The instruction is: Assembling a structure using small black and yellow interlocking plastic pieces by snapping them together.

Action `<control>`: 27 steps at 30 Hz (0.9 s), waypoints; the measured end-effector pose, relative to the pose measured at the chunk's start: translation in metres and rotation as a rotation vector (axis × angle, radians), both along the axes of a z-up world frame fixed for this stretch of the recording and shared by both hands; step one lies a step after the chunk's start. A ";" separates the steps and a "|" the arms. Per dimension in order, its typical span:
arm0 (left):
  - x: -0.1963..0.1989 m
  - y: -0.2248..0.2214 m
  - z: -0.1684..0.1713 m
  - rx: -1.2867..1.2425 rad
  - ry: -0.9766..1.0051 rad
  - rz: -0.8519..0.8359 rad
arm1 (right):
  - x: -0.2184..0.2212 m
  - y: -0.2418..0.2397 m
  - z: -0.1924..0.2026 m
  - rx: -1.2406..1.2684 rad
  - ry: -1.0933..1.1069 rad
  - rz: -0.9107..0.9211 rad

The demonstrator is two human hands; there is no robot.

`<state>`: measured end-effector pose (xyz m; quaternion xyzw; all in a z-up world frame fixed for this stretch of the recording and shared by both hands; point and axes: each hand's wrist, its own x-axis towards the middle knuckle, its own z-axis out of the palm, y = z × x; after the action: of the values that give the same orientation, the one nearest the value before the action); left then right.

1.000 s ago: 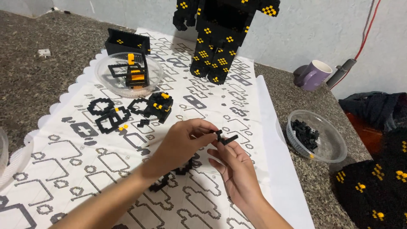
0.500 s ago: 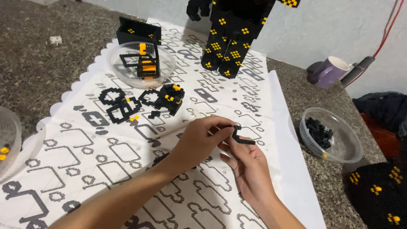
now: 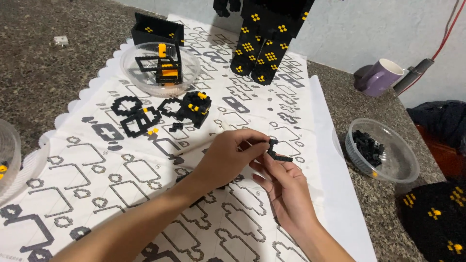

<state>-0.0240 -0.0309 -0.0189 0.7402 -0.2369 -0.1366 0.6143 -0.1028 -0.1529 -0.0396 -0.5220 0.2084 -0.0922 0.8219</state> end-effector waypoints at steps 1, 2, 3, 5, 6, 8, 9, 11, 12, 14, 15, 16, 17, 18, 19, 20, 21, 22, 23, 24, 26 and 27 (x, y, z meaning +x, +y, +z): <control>0.000 0.001 0.000 0.000 0.002 -0.002 | 0.000 0.001 0.001 0.000 0.002 -0.002; 0.001 0.001 0.000 0.009 -0.016 0.006 | 0.000 0.001 0.002 -0.016 0.008 0.004; 0.001 0.001 0.001 0.018 -0.034 0.014 | 0.000 0.001 0.003 -0.032 0.014 0.010; 0.006 0.002 -0.001 0.025 -0.103 0.014 | 0.001 0.001 0.003 -0.037 0.018 0.016; 0.008 0.003 -0.002 0.034 -0.167 0.014 | 0.000 0.001 0.001 -0.040 0.025 0.022; 0.012 0.006 0.002 0.030 -0.110 -0.021 | -0.002 0.010 0.011 -0.031 0.084 0.028; 0.015 0.007 0.004 0.026 -0.053 -0.054 | -0.002 0.014 0.016 -0.023 0.141 0.036; 0.015 0.014 0.016 0.131 -0.039 -0.121 | -0.003 0.014 0.013 -0.059 0.123 0.072; 0.015 0.019 0.022 0.236 -0.019 -0.183 | -0.004 0.015 0.012 -0.096 0.110 0.115; 0.024 0.023 0.016 0.258 -0.014 -0.207 | -0.005 0.021 0.021 -0.129 0.159 0.117; 0.028 0.025 0.014 0.281 -0.009 -0.231 | -0.006 0.025 0.026 -0.163 0.207 0.120; 0.030 0.027 0.013 0.280 -0.010 -0.232 | -0.007 0.024 0.026 -0.164 0.206 0.119; 0.033 0.029 0.012 0.274 -0.021 -0.261 | -0.008 0.024 0.026 -0.179 0.208 0.148; 0.035 0.030 0.010 0.269 -0.030 -0.291 | -0.009 0.024 0.025 -0.192 0.212 0.177; 0.036 0.032 0.011 0.270 -0.029 -0.293 | -0.009 0.024 0.026 -0.191 0.213 0.175; 0.037 0.033 0.011 0.335 -0.072 -0.279 | -0.009 0.024 0.027 -0.212 0.209 0.180; 0.039 0.034 0.012 0.400 -0.115 -0.264 | -0.009 0.024 0.028 -0.233 0.204 0.186; 0.038 0.033 0.013 0.399 -0.117 -0.265 | -0.009 0.024 0.028 -0.235 0.204 0.184; 0.038 0.033 0.014 0.430 -0.078 -0.179 | -0.009 0.025 0.027 -0.315 0.205 0.194; 0.037 0.032 0.015 0.460 -0.040 -0.092 | -0.010 0.025 0.026 -0.397 0.205 0.205; 0.043 0.032 0.005 0.485 -0.180 -0.074 | -0.011 0.024 0.029 -0.512 0.258 0.264; 0.045 0.032 -0.001 0.511 -0.318 -0.053 | -0.012 0.024 0.030 -0.625 0.311 0.326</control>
<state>0.0212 0.0012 -0.0203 0.8764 -0.3075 -0.0902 0.3595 -0.1149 -0.1285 -0.0098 -0.7816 0.2069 0.0609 0.5854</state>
